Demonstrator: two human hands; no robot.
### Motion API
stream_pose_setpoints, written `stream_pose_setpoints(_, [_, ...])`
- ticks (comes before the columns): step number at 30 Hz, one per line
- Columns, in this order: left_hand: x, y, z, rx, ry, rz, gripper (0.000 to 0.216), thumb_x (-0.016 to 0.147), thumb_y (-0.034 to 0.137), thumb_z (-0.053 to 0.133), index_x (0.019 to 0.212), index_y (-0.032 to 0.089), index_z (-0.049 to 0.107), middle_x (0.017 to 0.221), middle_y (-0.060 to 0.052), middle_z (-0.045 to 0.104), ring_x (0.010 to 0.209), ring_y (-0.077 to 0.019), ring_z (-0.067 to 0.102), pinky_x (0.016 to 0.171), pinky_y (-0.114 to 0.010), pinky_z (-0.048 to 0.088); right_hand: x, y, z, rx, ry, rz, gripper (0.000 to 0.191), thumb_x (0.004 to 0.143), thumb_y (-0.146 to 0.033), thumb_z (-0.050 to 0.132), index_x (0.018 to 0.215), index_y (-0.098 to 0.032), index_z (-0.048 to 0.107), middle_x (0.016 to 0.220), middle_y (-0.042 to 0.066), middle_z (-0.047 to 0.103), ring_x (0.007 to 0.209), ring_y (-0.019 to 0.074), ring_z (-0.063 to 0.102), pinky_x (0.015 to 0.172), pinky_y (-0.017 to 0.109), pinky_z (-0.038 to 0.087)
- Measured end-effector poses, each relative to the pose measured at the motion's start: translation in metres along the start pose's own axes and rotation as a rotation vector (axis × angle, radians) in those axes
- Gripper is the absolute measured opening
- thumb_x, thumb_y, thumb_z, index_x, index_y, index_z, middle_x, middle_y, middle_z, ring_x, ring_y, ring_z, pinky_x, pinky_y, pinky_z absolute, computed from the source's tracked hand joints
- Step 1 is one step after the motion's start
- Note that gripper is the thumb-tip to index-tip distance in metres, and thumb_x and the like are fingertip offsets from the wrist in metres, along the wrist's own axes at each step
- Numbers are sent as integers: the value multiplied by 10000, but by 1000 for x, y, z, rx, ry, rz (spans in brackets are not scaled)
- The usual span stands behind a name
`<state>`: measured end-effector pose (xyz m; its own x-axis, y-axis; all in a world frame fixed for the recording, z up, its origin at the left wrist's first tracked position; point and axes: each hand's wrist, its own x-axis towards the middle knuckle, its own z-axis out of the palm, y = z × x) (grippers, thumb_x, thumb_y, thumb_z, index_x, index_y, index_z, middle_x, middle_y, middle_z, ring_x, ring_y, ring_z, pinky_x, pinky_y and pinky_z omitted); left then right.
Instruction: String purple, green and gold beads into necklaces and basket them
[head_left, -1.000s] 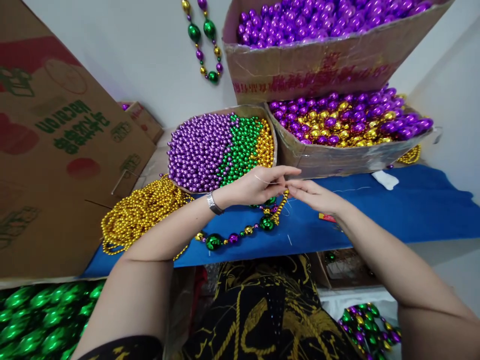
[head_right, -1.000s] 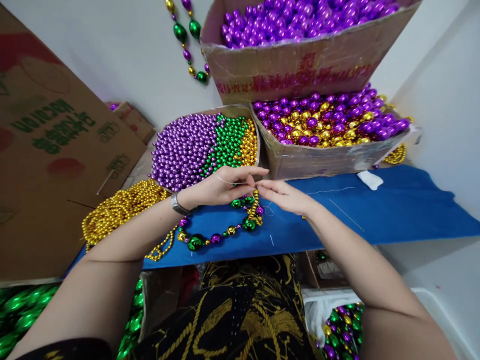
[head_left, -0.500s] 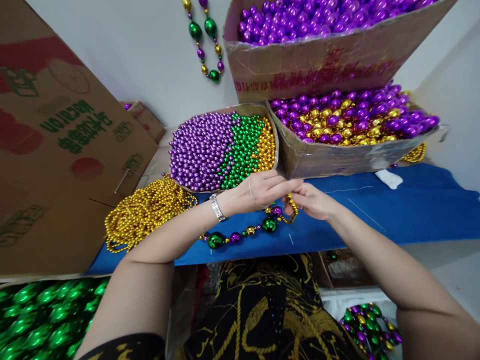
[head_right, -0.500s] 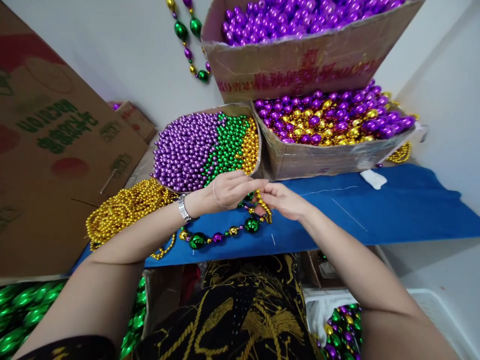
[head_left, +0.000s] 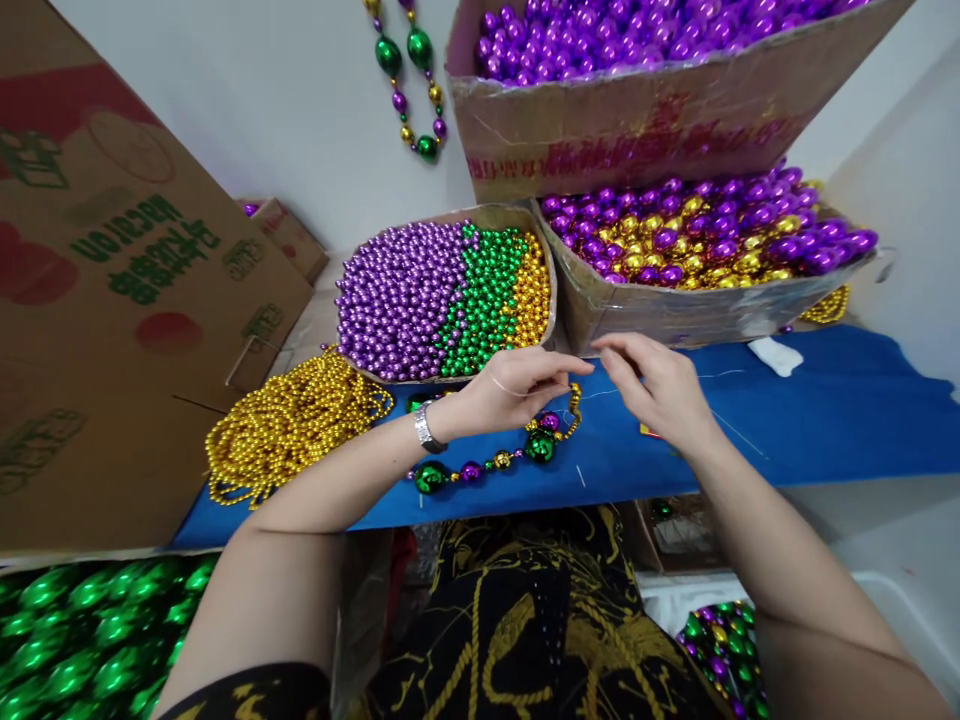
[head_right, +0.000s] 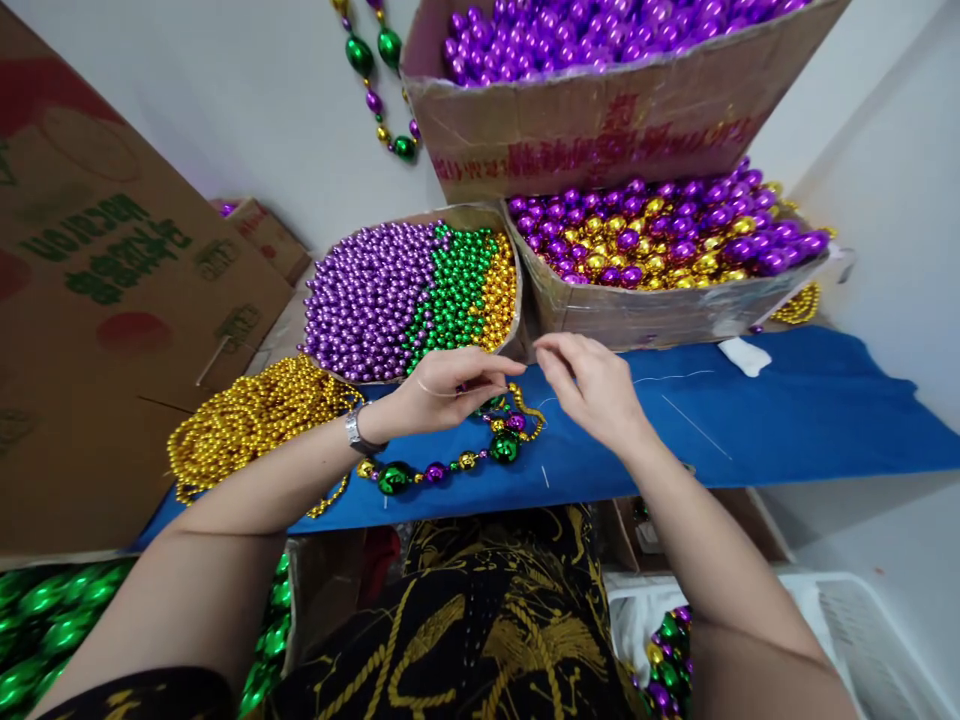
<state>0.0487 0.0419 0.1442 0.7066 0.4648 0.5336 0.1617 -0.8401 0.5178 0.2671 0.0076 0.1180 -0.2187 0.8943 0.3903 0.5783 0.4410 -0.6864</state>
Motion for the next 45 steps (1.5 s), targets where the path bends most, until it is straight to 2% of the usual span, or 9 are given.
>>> stream_pose_setpoints(5, [2,-5,-1,322,60,340,355,928,82,444,1236,202,575,852,-37,709,748,-135,613,675,-262,530,16,29,25,773,-573,199,455,873,-631,550,923,-186,631,714,21,668,641,133,601,549,242,444])
stream_pose_setpoints(8, [-2,-11,3,349,116,391,362,916,57,441,1229,190,566,863,-43,715,756,-136,623,678,-263,535,9,31,41,981,-658,245,478,821,-648,630,889,-175,603,681,10,648,613,115,598,516,212,420])
stream_pose_setpoints(22, [-41,-30,6,547,93,-64,243,969,282,520,778,171,622,713,-42,651,668,-133,568,593,-264,432,-10,20,44,789,-143,315,384,818,-562,690,832,-184,628,702,4,674,596,107,624,563,239,513])
stream_pose_setpoints(27, [-62,-23,11,-155,297,-526,271,957,355,516,763,171,561,690,-13,618,602,-96,542,529,-221,423,-27,33,60,868,-29,458,409,772,-575,732,840,-182,641,701,18,692,600,121,658,587,249,543])
stream_pose_setpoints(30, [-62,-14,20,-617,482,-672,261,916,413,566,816,174,529,993,-85,690,696,-89,601,490,-188,423,-34,37,72,900,-18,519,392,764,-558,746,826,-185,642,698,12,680,576,104,624,538,221,504])
stream_pose_setpoints(33, [-54,-8,29,-795,542,-665,283,902,431,559,804,189,449,1172,-122,672,856,-109,653,530,-181,452,-30,37,73,998,102,518,335,795,-541,711,825,-224,605,899,13,717,644,91,615,510,196,463])
stream_pose_setpoints(37, [-42,-8,34,-786,555,-639,315,903,472,541,802,208,401,913,-77,695,1022,-164,670,571,-194,481,-12,30,55,1055,165,383,283,917,-564,483,922,-293,561,1209,-7,668,808,122,621,524,224,454])
stream_pose_setpoints(41, [-29,-5,26,-748,515,-551,330,910,498,536,808,211,409,895,-67,682,1034,-188,686,501,-192,451,9,14,28,854,148,204,360,968,-589,287,1078,-334,516,1000,33,659,1004,197,597,611,276,477])
stream_pose_setpoints(45, [-8,4,4,-632,450,-406,321,958,504,472,842,206,443,915,-68,678,937,-170,702,458,-198,432,31,-3,1,692,102,49,380,973,-619,288,1121,-343,503,741,12,507,846,185,577,549,265,418])
